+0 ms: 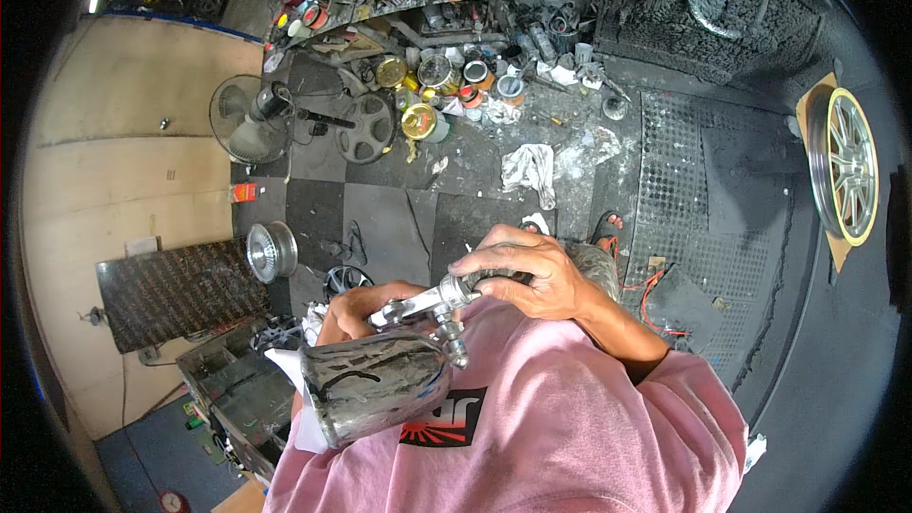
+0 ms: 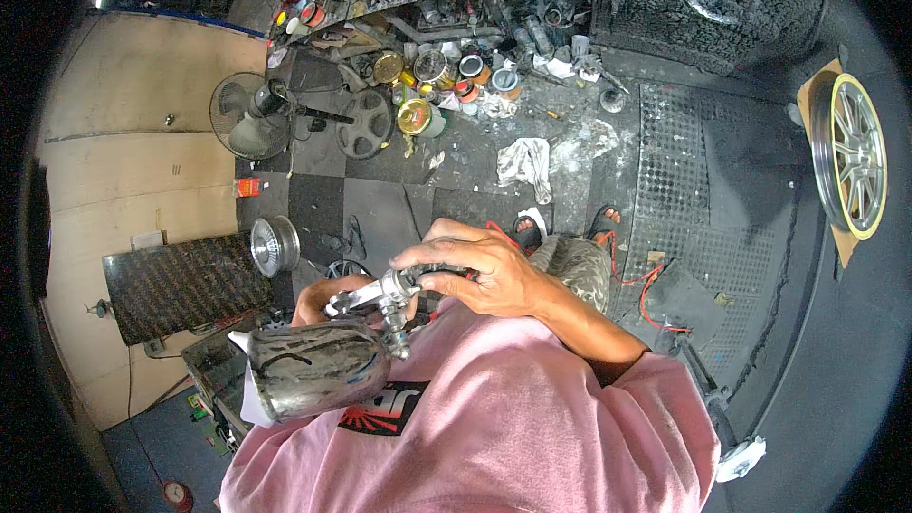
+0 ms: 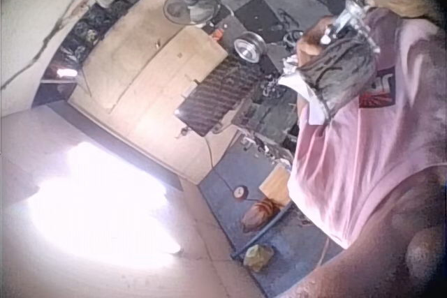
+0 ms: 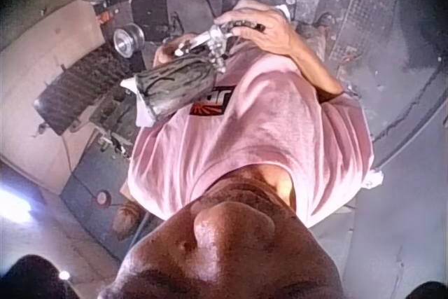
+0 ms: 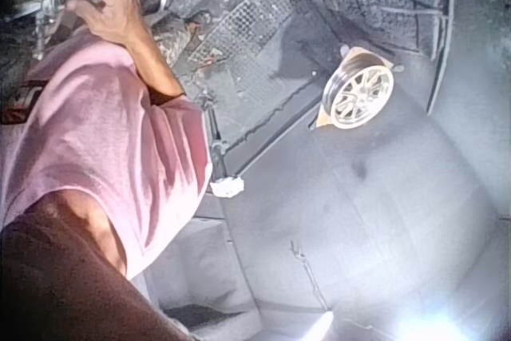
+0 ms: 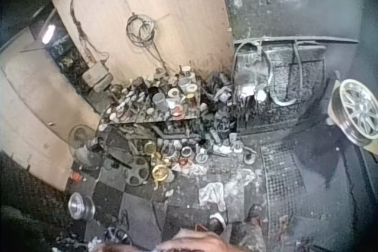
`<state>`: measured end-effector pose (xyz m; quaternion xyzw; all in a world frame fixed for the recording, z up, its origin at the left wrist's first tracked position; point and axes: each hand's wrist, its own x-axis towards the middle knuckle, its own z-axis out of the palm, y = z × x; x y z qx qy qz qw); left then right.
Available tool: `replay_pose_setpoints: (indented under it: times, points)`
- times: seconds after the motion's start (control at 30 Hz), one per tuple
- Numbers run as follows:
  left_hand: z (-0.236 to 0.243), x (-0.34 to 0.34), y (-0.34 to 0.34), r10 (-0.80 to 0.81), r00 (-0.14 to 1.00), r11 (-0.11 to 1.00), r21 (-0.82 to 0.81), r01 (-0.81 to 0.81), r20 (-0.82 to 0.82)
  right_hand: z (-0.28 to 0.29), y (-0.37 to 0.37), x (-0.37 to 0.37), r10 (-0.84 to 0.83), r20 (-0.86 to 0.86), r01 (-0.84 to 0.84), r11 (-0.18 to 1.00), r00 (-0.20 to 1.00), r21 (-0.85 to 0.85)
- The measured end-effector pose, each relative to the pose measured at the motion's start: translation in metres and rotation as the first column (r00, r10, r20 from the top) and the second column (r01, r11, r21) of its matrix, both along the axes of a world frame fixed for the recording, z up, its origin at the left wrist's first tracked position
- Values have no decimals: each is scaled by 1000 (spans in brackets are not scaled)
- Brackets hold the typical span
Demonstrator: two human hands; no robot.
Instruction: Painting a car rim using a spray gun in a paint booth.
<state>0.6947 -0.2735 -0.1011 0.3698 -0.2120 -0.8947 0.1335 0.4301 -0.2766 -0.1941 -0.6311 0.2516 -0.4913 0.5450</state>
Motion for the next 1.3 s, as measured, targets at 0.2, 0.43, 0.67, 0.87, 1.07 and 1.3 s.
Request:
replay_pose_setpoints:
  times: [0.2, 0.43, 0.67, 0.87, 1.07, 1.3]
  points:
    - [6, -2, 18, 117, 969, 966, -249, -61, 217, -1, -9, -11, -118, -77, 120, 993, 990, 19]
    - [7, 15, 8, -32, 996, 825, -561, 71, 79, 6, 18, -18, 169, 40, -173, 951, 985, 257]
    - [16, 12, -11, -245, 924, 907, -268, 326, 293, 12, 30, -5, 130, -129, -103, 975, 983, 197]
    - [-16, 23, -24, -378, 925, 823, -466, 325, -22, 25, 26, 4, 92, -271, -70, 993, 958, 91]
    - [-24, 21, -26, -444, 896, 833, -378, 405, -19, 22, 31, 13, -20, -236, 33, 998, 972, 51]
    - [17, -1, -4, -97, 941, 839, -483, 252, 323, 20, 31, 14, 16, -223, -11, 1000, 975, 23]
